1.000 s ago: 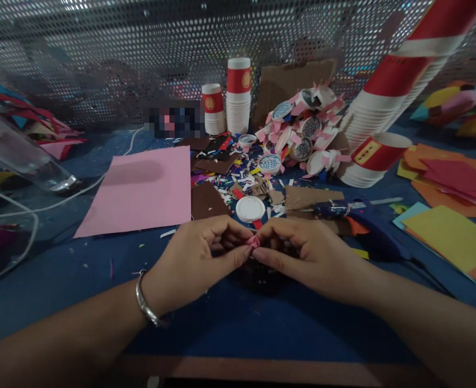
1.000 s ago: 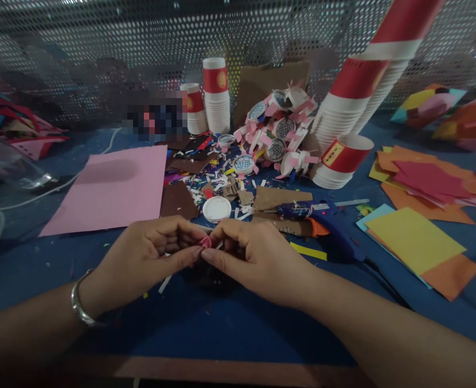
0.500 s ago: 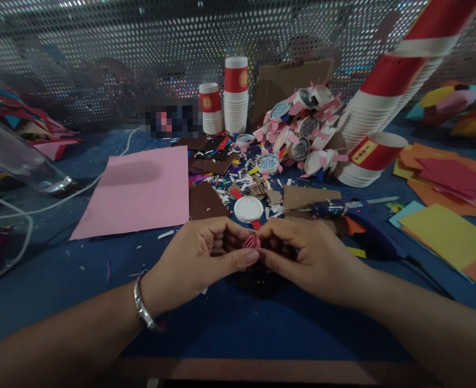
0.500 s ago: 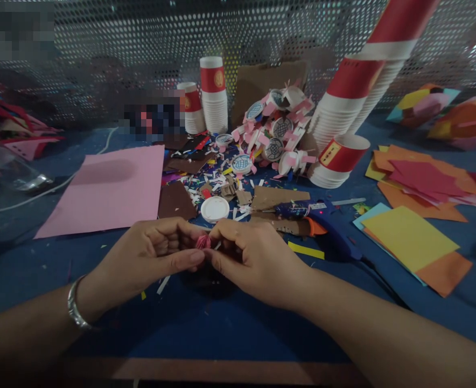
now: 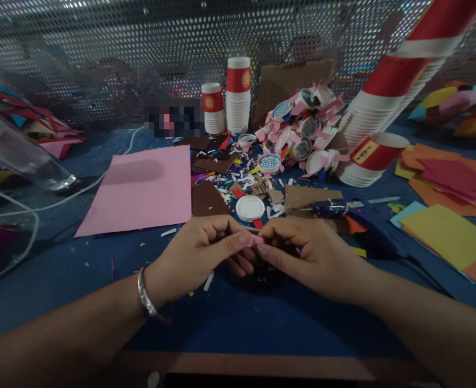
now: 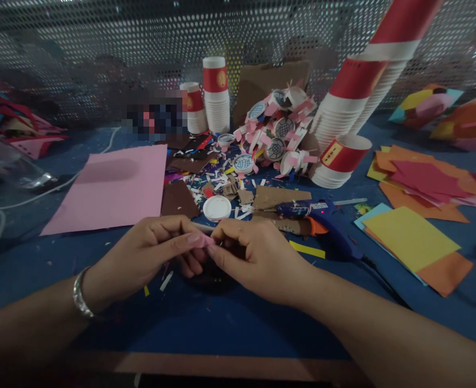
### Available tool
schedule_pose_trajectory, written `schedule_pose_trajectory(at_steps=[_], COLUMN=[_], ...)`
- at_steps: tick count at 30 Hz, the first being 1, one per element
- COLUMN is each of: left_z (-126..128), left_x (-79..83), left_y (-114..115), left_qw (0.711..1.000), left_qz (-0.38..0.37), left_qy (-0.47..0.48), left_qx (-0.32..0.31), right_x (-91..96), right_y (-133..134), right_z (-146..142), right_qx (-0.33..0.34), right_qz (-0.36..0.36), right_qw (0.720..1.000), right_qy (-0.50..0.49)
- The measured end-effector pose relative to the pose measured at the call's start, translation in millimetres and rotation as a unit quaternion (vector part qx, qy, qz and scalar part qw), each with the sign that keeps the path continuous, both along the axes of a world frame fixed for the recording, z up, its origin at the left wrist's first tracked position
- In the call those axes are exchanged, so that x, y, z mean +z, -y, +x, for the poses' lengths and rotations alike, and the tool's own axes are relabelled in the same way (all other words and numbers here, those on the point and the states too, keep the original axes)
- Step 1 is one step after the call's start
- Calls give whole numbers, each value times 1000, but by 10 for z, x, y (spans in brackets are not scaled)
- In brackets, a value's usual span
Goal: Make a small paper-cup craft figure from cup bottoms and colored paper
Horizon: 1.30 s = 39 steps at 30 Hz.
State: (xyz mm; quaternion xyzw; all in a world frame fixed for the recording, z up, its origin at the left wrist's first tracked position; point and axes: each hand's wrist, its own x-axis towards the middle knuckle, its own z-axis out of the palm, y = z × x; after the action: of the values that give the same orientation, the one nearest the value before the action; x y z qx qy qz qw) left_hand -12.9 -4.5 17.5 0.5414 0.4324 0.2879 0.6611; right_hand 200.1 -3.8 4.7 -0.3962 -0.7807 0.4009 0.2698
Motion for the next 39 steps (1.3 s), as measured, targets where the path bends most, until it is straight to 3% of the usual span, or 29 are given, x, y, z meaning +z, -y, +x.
schedule_pose_trajectory(at_steps=[4, 6, 9, 11, 16, 19, 25, 29, 32, 34, 39], left_z=[0, -1, -19, -41, -91, -110, -137, -96, -35, 12, 145], left_x=[-44, -56, -53, -47, -69, -77, 7, 152, 251, 255, 47], left_y=[-34, -47, -62, -79, -158, -195, -226, -250, -316, -393, -598], left_qw=[996, 999, 995, 977, 900, 882, 841, 808, 775, 777, 779], left_qz=[-71, -41, 69, 147, 297, 319, 389, 451, 466, 435, 435], left_qy=[51, 27, -74, -156, -318, -345, -373, -380, -424, -448, -448], left_qx=[-17, -22, -10, -2, -20, -28, 41, -5, -54, -73, -59], right_x=[18, 10, -21, -38, -36, -30, -42, -34, -32, -34, -24], right_y=[15, 11, -18, -44, -83, -94, -123, -142, -156, -161, -157], right_z=[8, 10, 16, 22, 58, 89, 113, 112, 125, 135, 114], right_qx=[3, -3, -19, -31, -72, -98, -127, -134, -142, -146, -108], right_qz=[-15, -14, -14, -11, 39, 80, 104, 150, 159, 158, 127], right_qw=[1000, 1000, 1000, 999, 996, 992, 986, 979, 976, 976, 981], right_qy=[-20, -14, 3, 15, 28, 30, 31, 35, 29, 32, 95])
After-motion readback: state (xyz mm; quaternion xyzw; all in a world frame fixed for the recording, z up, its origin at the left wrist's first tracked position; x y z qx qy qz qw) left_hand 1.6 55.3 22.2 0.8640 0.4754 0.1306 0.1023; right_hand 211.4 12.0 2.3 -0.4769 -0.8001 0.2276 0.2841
